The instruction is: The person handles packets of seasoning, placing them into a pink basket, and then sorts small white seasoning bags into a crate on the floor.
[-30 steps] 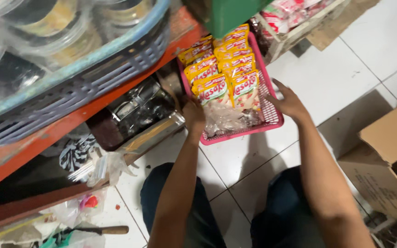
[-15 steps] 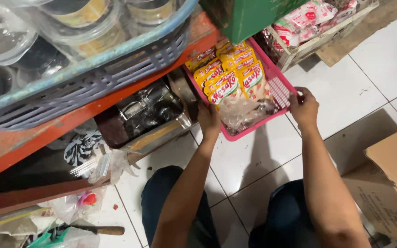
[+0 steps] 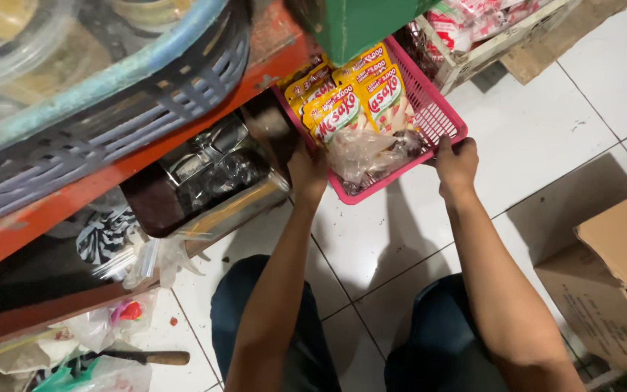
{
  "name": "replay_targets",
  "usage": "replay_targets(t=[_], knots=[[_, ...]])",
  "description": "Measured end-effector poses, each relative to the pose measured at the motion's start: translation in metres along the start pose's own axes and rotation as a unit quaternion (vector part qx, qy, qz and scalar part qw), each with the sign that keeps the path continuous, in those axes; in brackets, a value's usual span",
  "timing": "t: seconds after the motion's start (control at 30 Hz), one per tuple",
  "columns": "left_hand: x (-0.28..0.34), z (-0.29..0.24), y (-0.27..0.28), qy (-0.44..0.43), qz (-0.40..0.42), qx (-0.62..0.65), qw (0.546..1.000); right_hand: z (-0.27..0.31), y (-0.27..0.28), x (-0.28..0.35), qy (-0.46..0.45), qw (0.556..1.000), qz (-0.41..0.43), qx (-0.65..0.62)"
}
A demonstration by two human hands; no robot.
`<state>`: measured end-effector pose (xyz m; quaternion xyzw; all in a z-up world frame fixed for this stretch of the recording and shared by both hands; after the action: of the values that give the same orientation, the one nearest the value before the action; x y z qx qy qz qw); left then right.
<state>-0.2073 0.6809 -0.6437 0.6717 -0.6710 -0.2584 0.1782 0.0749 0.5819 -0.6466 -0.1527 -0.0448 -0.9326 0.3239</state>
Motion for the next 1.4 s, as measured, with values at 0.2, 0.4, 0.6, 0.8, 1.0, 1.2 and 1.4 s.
replay_targets(t=[0.2, 0.4, 0.6, 0.8, 1.0, 1.2, 1.4], knots=[[-0.002, 0.001, -0.012, 0.036, -0.003, -0.025, 0.999, -0.002, 0.002, -0.007, -0.002, 1.0, 0.011, 0.009], [0.015, -0.004, -0.012, 0.024, -0.019, 0.025, 0.999, 0.028, -0.007, 0.017, -0.208, 0.977, 0.038, -0.017], [0.02, -0.009, 0.01, 0.016, 0.029, 0.162, 0.986, 0.026, -0.015, 0.026, -0.14, 0.988, 0.025, -0.067], [0.021, -0.017, 0.019, -0.022, 0.031, 0.177, 0.984, 0.021, -0.008, 0.02, -0.134, 0.985, 0.03, -0.104], [0.007, -0.008, 0.0, 0.087, 0.131, 0.079, 0.984, 0.002, -0.006, -0.011, -0.14, 0.987, -0.013, -0.08], [0.005, 0.005, -0.008, 0.014, 0.137, 0.199, 0.97, 0.002, -0.003, -0.018, -0.127, 0.985, -0.012, -0.119], [0.003, 0.009, -0.018, 0.065, 0.143, 0.2, 0.967, 0.006, 0.0, -0.013, -0.081, 0.992, -0.008, -0.092]])
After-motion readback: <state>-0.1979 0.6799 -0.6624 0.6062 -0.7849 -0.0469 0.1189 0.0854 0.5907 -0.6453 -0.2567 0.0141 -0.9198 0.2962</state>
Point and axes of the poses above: each hand's wrist, its own x-axis away from the middle knuckle, its own y-axis out of the back of the hand, z = x × y, the point moved 1 cm from there along -x, towards the middle knuckle, and after that the axes turned 9 degrees about -x, right-handed, at the moved point
